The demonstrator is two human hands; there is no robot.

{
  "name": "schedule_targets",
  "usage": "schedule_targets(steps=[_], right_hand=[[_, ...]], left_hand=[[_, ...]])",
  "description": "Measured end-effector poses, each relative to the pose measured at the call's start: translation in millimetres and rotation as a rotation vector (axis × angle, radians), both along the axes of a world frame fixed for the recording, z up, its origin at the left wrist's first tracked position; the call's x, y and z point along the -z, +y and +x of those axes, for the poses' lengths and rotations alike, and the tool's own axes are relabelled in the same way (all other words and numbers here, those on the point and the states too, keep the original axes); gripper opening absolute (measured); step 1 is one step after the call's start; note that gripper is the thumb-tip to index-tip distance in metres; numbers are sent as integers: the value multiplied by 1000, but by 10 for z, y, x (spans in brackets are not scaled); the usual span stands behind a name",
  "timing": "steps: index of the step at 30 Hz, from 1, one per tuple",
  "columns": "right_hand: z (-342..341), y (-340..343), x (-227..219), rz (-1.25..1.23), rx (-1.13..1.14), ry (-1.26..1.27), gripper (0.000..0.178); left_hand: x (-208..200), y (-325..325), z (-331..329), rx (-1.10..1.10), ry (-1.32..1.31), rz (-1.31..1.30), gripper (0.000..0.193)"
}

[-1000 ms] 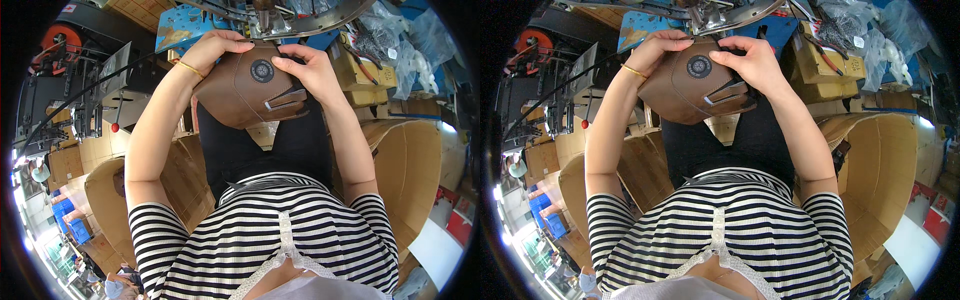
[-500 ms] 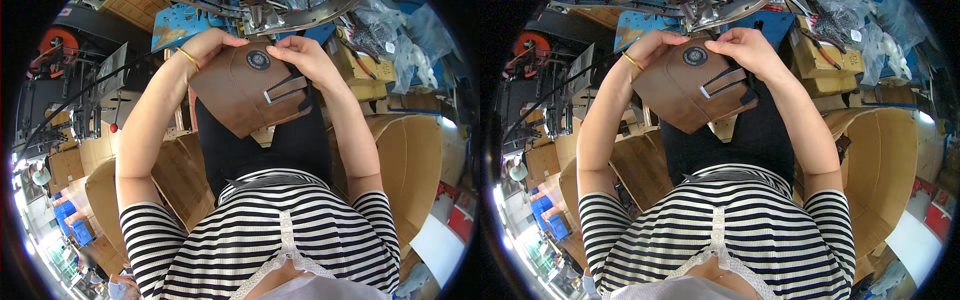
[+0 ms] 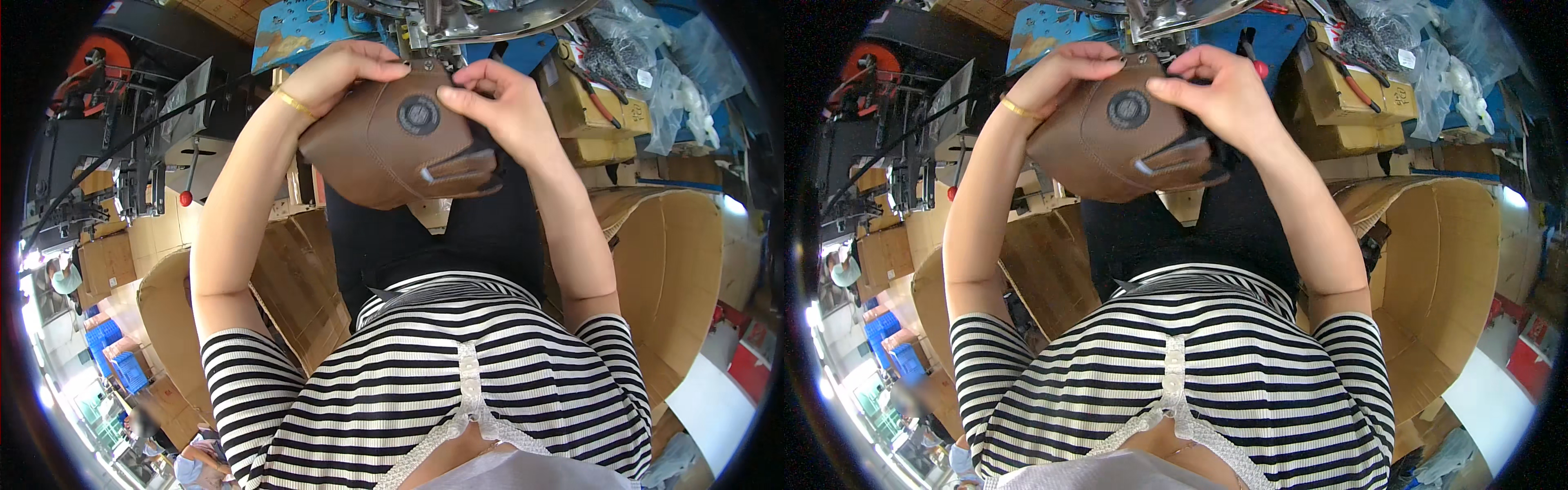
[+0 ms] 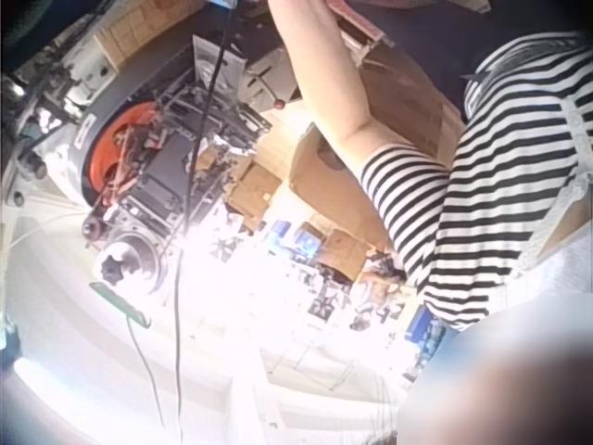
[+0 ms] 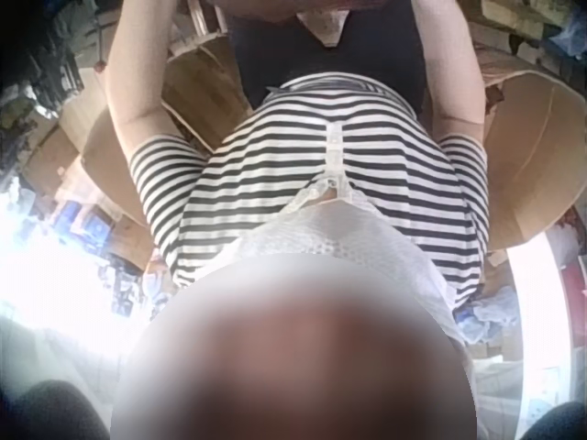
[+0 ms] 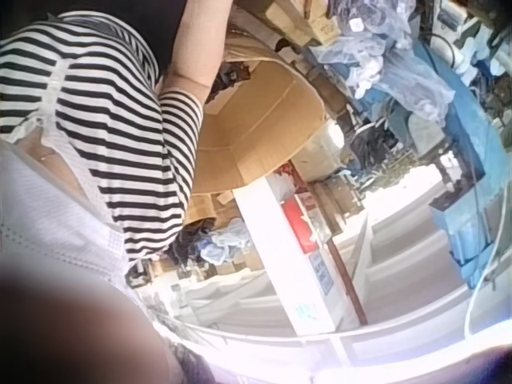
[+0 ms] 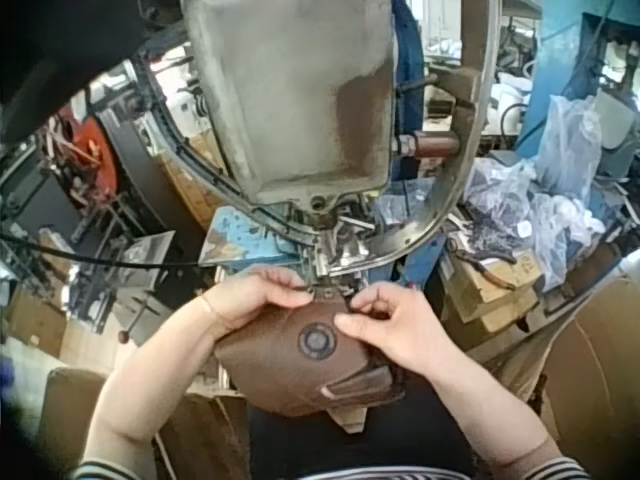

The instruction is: Inspecting and preparing leather shoe uppers at a stitching workstation.

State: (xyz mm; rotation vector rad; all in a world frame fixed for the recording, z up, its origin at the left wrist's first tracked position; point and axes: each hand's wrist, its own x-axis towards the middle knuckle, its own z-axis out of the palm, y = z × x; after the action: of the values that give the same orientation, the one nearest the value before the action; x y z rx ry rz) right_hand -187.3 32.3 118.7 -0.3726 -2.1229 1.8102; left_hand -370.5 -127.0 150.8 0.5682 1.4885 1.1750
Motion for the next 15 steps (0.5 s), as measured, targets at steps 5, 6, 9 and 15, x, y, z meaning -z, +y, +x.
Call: schedule_targets(steps=[5,6,9,15], right_hand=[[90,-591,119,225,142,66,33],[74,-706,165,390,170,90,31],[21,-1103,371,734,56,271,29],[148,-1502,640,754,-244,139,40]], left_hand=[[-13,-642,553,-131,1542,6,43],[10,-775,715,-201,1532,-158,46],[617,-1161,1121,-406,1095,-165,59],[1212,-1515,1454,-608,793,-63,45]])
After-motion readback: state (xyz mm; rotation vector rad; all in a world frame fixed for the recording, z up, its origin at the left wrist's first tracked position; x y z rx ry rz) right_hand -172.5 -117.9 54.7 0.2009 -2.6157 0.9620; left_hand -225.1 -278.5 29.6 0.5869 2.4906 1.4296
